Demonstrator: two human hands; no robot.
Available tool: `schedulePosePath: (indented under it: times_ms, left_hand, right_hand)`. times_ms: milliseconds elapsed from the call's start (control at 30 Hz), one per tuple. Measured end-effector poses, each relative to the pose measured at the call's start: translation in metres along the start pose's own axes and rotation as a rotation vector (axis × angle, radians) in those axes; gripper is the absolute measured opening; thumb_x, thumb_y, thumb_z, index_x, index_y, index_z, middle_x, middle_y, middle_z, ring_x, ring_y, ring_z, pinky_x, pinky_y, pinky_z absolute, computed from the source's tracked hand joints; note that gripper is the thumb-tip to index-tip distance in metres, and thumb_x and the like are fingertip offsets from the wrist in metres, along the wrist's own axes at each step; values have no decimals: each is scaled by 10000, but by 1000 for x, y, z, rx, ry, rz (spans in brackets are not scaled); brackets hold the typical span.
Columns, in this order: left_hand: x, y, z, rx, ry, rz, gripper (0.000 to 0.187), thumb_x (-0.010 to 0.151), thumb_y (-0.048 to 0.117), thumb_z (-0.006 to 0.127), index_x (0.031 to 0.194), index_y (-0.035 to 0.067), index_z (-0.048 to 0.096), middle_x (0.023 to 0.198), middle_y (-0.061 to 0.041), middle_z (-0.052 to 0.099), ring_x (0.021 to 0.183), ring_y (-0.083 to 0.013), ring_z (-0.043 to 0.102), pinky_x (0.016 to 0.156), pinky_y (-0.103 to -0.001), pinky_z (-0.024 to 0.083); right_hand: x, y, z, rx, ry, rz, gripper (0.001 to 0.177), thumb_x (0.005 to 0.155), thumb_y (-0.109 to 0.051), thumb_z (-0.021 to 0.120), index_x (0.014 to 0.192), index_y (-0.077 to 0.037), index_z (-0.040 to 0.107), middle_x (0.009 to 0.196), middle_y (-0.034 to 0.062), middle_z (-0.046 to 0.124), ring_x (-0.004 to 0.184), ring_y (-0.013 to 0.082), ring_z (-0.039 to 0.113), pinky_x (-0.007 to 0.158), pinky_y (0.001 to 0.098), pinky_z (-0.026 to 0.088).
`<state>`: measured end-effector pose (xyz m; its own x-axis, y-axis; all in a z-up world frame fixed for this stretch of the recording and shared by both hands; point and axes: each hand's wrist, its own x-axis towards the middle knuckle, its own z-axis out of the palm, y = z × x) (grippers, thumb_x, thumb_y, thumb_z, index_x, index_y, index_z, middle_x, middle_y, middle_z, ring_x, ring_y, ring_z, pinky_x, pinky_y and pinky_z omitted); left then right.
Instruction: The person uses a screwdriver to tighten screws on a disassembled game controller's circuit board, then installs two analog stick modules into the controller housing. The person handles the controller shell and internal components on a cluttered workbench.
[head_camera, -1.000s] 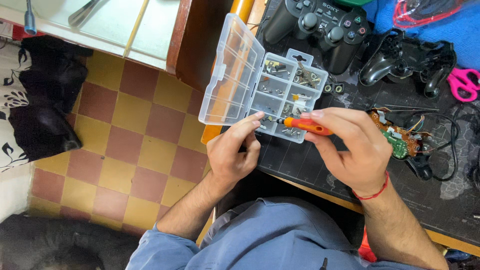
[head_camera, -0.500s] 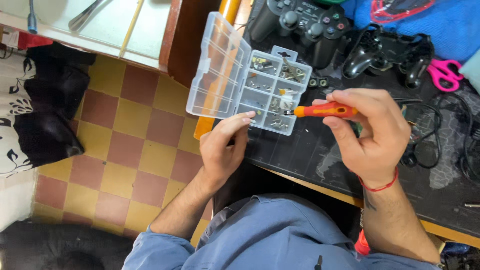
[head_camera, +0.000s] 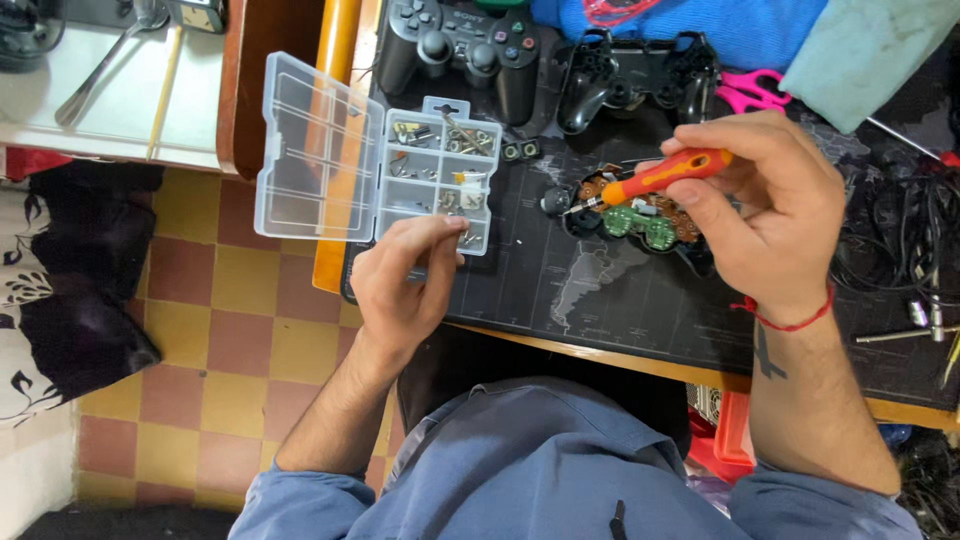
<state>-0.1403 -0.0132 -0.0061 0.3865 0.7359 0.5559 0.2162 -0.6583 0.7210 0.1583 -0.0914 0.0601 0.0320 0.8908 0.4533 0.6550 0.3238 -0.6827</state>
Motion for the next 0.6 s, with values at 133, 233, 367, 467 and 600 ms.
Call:
schedulePosePath:
  times_ms: [133, 233, 367, 467, 600]
  left_hand:
    - [12, 12, 6, -13, -50, -29, 132, 1036, -42, 618, 1129, 37, 671, 1047, -145, 730, 901, -248, 709, 743, -306, 581]
    - [17, 16, 11, 29, -138, -10, 141, 1019, -18, 677, 1143, 42, 706, 1052, -107, 726, 918, -244, 716, 850, -331, 565]
    - [16, 16, 22, 104, -227, 7, 236, 994, 115, 766, 1223, 129, 707, 1109, -48, 732, 996, -229, 689, 880, -362, 502]
    - [21, 22, 26, 81, -271, -15, 249, 987, 169, 775, 1224, 142, 705, 1102, -24, 728, 987, -218, 665, 869, -353, 460]
    - [25, 26, 34, 57, -276, -37, 237, 975, 212, 777, 1191, 141, 714, 1087, -18, 732, 978, -209, 661, 852, -344, 440]
  right_hand:
    - [-1, -3, 3, 15, 2, 4, 246, 1040, 19, 753, 1249, 111, 661, 1181, 264, 682, 1086, 339, 669, 933, 389, 594]
    - [1, -8, 8, 159, -11, 51, 247, 1025, 116, 708, 1245, 143, 600, 1194, 293, 613, 1032, 404, 764, 908, 393, 679]
    - [-4, 2, 11, 221, -2, 52, 254, 1041, 55, 671, 1271, 112, 580, 1202, 275, 618, 1050, 384, 756, 903, 374, 668]
    - [-8, 7, 11, 272, 14, 48, 253, 1046, 30, 654, 1274, 98, 568, 1207, 264, 616, 1045, 381, 758, 908, 377, 670]
    - [-10, 10, 10, 341, 30, 48, 247, 1061, -6, 622, 1284, 71, 547, 1206, 238, 611, 1037, 395, 781, 911, 387, 679]
